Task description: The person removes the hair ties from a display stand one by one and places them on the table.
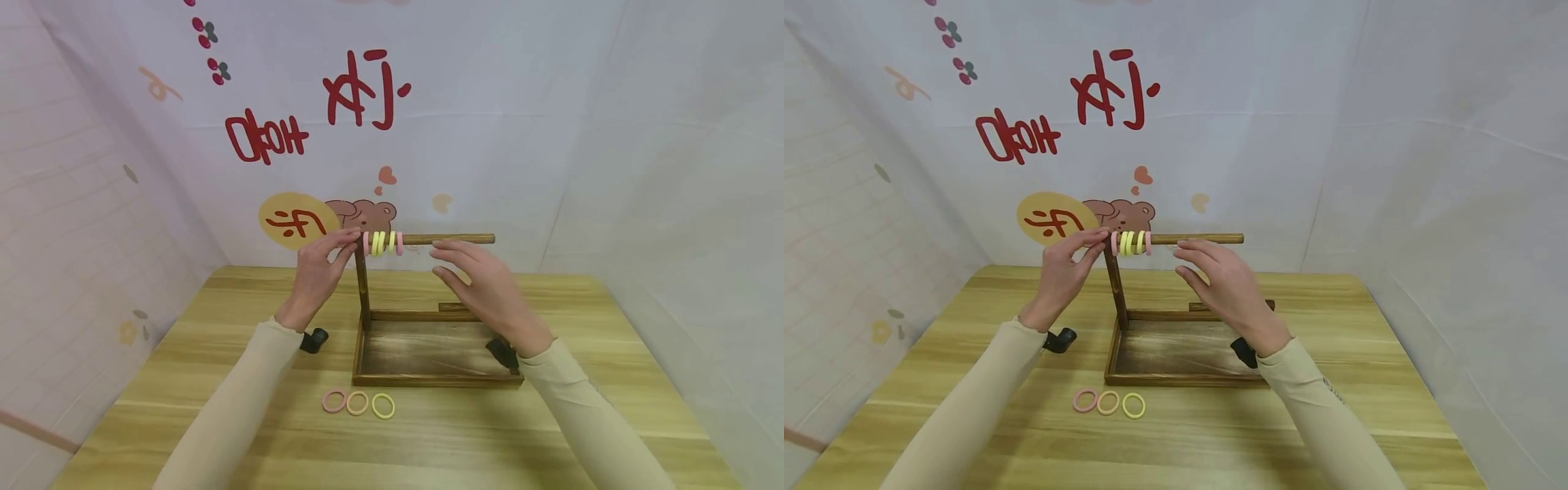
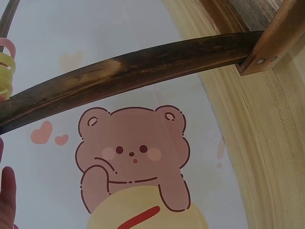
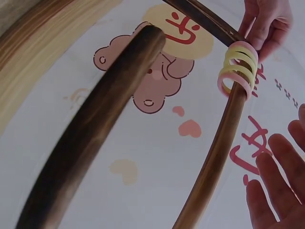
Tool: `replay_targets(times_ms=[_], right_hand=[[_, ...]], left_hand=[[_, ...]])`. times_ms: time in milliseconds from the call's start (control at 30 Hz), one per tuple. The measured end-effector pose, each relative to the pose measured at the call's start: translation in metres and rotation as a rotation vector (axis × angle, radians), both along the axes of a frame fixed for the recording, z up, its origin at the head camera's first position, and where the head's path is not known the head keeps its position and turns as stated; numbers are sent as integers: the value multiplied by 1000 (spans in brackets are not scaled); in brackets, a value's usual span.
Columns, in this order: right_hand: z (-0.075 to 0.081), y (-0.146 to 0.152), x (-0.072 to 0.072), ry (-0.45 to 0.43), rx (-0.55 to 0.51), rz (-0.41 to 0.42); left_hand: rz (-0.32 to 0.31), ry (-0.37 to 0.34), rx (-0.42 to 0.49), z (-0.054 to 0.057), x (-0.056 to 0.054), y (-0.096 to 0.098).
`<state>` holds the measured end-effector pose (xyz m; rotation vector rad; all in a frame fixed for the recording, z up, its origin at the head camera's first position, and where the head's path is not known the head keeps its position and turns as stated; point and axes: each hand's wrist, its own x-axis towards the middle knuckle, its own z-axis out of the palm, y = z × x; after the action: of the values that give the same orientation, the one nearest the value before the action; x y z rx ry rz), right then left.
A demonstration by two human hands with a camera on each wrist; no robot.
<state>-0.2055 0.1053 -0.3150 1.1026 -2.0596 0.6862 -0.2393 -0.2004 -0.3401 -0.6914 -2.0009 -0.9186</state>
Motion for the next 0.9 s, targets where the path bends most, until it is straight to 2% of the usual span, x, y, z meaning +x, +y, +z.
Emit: replay_targets(times_ms=[233,367,633,900], right_hand=[[11,-20,-12,-36,42,5],[16,-28,-18,-54,68,8],[9,-35,-30,-62,92,33],[14,-37,-45,-91,136,7]], left_hand=[[0,-32,5,1,1,1],[-1,-23,0,1,0,1],[-11,-25,16,-6,2,4],[-2,-21,25,-2,0,5]])
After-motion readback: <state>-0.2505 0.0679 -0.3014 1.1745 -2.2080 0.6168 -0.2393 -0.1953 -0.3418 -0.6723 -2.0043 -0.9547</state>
